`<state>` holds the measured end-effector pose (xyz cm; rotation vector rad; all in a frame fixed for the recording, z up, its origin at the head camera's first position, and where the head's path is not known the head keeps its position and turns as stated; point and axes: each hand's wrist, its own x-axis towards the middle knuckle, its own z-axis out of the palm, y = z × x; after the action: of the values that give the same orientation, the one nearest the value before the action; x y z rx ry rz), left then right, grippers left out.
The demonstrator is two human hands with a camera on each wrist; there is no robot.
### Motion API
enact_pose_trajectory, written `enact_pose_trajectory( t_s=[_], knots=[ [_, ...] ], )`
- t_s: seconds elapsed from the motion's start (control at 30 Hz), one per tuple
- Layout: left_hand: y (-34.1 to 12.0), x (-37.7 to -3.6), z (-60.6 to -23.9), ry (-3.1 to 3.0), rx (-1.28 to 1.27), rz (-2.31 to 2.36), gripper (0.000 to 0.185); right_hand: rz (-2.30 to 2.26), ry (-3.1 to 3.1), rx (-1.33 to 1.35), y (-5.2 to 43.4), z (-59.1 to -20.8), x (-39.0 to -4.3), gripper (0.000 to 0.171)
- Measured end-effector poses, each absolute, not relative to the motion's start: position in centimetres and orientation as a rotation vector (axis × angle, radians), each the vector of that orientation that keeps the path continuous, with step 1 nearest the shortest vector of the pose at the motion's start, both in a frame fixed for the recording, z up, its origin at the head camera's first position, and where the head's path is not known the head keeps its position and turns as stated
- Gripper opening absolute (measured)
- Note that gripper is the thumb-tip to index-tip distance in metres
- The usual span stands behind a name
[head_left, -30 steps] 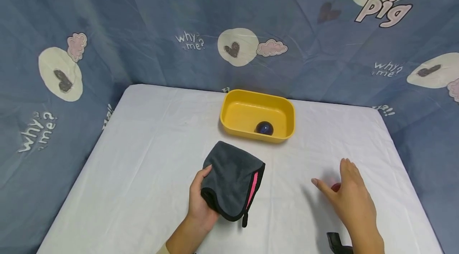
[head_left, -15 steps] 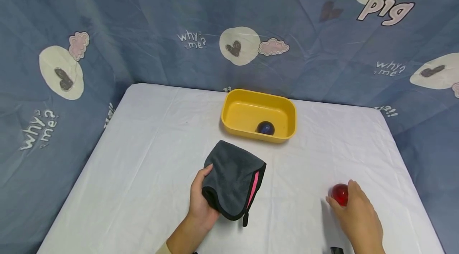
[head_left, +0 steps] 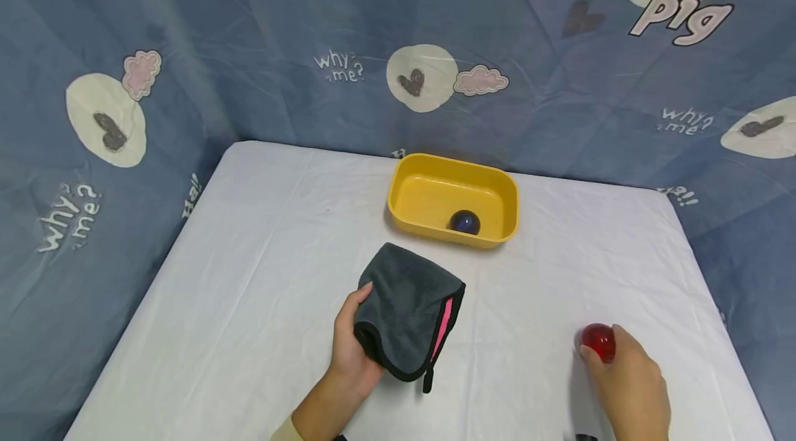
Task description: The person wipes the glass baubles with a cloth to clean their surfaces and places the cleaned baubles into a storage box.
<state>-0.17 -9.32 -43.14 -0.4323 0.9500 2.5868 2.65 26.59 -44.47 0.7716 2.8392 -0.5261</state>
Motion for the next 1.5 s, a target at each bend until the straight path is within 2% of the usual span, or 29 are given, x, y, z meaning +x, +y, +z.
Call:
enact_pose_trajectory(
  t_s=[0.27, 0.47, 0.57, 0.77, 0.93, 1.13, 1.37, 1.5],
  knots=[
    [-9.2, -0.2, -43.1, 0.958, -0.444, 2.568, 0.065, -0.658, 2.890, 0.836, 26.3, -44.9, 3.0, 0.069],
    [-9.1, -0.2, -43.1, 0.945, -0.431, 2.578, 0.065, -1.072, 2.893, 0.739, 23.7, -43.7, 2.5, 0.077],
    [-9.1, -0.1, -43.0, 0.946, -0.427, 2.584, 0.064, -1.325, 2.793, 0.665, 21.6, -42.2, 1.8, 0.072],
    [-9.0, 0.0, -42.9, 0.967, -0.446, 2.579, 0.066, -1.603, 2.689, 0.397, 16.4, -39.4, 1.2, 0.059],
    [-9.0, 0.1, -42.7, 0.967, -0.443, 2.553, 0.067, -1.657, 2.776, -0.001, 12.4, -38.5, 1.2, 0.056],
    [-9.1, 0.2, -42.8, 0.982, -0.379, 2.539, 0.065, -1.504, 2.955, -0.437, 8.9, -39.5, 1.3, 0.061],
    [-8.9, 0.0, -43.1, 0.976, -0.357, 2.586, 0.054, -1.173, 3.192, -0.674, 6.4, -41.0, 1.6, 0.075],
    [-8.8, -0.1, -43.1, 0.972, -0.367, 2.601, 0.049, -1.132, 3.236, -0.802, 6.1, -41.6, 1.6, 0.075]
  ],
)
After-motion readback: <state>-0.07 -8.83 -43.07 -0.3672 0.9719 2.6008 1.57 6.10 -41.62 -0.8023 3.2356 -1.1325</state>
